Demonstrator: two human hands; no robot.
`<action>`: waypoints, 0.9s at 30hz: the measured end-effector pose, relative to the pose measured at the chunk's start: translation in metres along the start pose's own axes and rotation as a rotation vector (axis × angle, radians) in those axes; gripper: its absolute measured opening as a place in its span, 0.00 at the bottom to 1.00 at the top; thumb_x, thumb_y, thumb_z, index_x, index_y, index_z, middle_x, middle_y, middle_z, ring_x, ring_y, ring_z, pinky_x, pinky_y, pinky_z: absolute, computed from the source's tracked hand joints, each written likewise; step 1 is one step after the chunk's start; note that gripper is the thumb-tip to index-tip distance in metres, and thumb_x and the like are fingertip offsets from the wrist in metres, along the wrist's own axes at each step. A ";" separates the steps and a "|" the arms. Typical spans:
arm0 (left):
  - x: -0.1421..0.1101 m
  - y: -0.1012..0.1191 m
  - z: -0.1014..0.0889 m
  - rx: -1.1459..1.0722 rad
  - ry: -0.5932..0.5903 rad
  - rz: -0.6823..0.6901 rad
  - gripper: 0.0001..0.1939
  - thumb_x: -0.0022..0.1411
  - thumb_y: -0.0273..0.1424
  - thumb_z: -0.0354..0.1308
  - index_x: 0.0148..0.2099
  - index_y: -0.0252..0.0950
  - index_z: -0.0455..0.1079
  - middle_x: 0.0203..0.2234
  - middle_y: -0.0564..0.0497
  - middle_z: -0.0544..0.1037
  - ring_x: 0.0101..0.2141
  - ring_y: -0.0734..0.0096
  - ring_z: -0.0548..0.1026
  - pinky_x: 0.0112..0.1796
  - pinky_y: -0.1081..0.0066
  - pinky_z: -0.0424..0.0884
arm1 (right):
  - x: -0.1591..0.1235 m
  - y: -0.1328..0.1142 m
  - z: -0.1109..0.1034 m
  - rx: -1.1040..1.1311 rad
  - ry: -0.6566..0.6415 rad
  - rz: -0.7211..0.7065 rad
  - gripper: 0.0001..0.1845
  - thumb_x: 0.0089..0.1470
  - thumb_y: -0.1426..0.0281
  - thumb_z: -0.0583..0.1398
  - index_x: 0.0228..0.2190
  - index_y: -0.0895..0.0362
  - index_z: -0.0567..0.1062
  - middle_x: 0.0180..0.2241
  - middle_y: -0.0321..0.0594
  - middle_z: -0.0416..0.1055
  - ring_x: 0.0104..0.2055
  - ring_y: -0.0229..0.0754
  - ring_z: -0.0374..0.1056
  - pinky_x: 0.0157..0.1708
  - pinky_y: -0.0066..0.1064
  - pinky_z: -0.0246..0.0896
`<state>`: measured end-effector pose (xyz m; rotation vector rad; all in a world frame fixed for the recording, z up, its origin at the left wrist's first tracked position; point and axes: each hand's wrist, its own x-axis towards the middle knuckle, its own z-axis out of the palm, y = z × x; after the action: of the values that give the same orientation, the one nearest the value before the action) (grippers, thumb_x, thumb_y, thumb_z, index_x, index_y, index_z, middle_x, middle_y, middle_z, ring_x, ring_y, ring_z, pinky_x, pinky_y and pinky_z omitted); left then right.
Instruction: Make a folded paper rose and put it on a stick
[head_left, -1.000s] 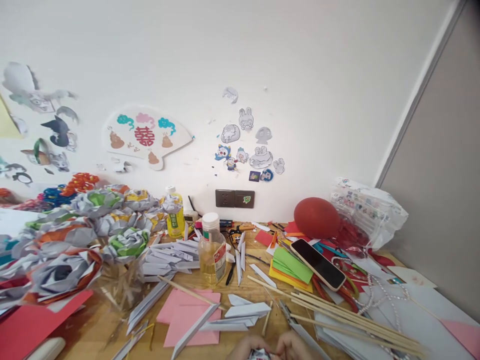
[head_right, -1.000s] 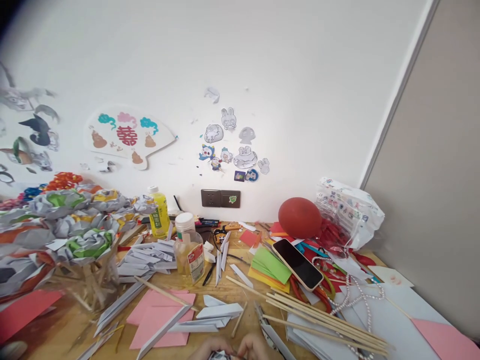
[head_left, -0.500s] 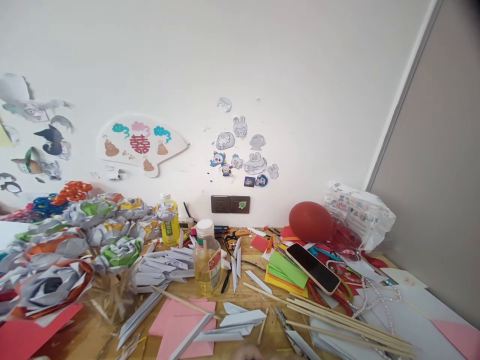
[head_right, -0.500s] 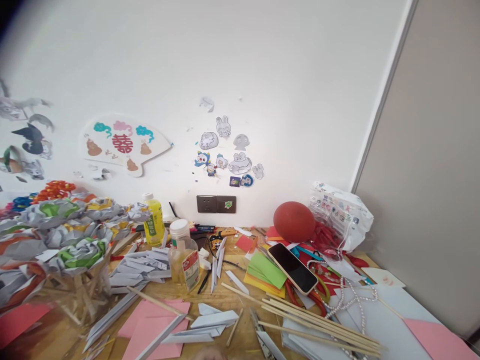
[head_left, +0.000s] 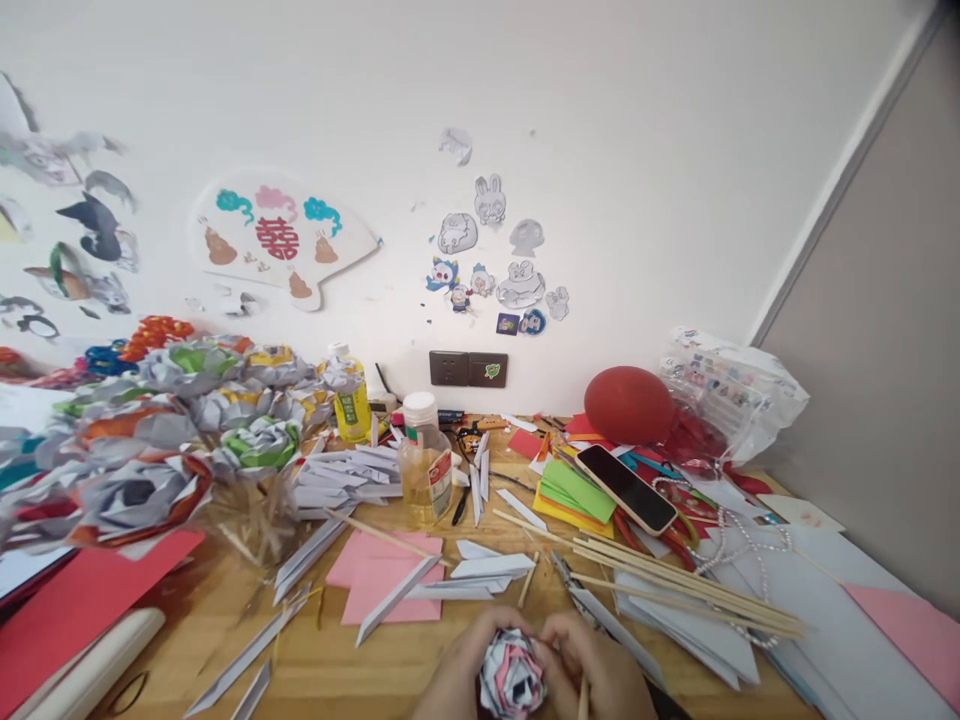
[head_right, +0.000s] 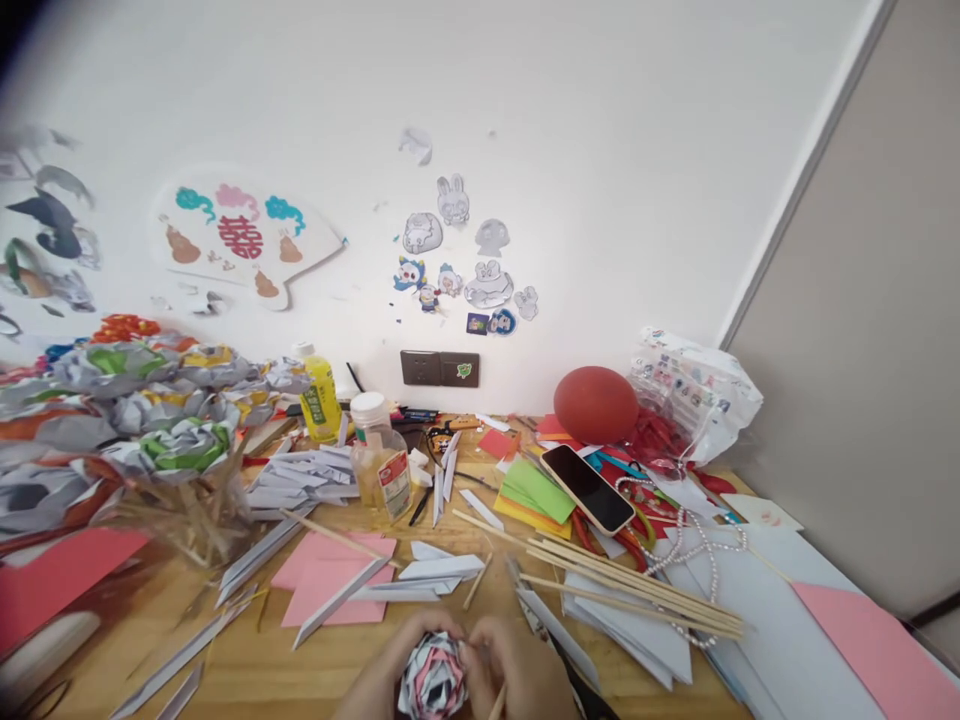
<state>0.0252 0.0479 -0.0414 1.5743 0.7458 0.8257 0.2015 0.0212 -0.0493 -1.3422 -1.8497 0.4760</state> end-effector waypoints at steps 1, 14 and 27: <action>-0.001 0.004 0.002 -0.029 -0.039 -0.012 0.27 0.36 0.18 0.60 0.42 0.40 0.62 0.31 0.56 0.69 0.30 0.72 0.66 0.29 0.76 0.58 | 0.002 -0.001 -0.002 0.142 -0.057 0.066 0.13 0.58 0.59 0.52 0.28 0.53 0.68 0.17 0.30 0.61 0.18 0.35 0.58 0.19 0.24 0.48; -0.005 0.040 0.002 0.077 0.197 0.070 0.21 0.42 0.19 0.55 0.41 0.39 0.63 0.34 0.52 0.69 0.36 0.65 0.69 0.37 0.70 0.65 | 0.016 -0.017 -0.022 0.030 -0.076 0.243 0.08 0.52 0.66 0.54 0.31 0.56 0.69 0.20 0.32 0.63 0.22 0.38 0.59 0.25 0.28 0.50; -0.016 0.040 -0.014 0.370 0.339 0.028 0.26 0.42 0.26 0.63 0.46 0.36 0.64 0.42 0.43 0.74 0.45 0.52 0.71 0.47 0.58 0.66 | 0.006 -0.045 -0.024 -0.240 -0.360 -0.053 0.15 0.44 0.81 0.56 0.34 0.55 0.73 0.40 0.39 0.69 0.41 0.41 0.66 0.39 0.28 0.57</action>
<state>0.0058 0.0369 -0.0024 1.7931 1.1755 1.0333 0.1910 0.0064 -0.0009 -1.4299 -2.2919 0.5064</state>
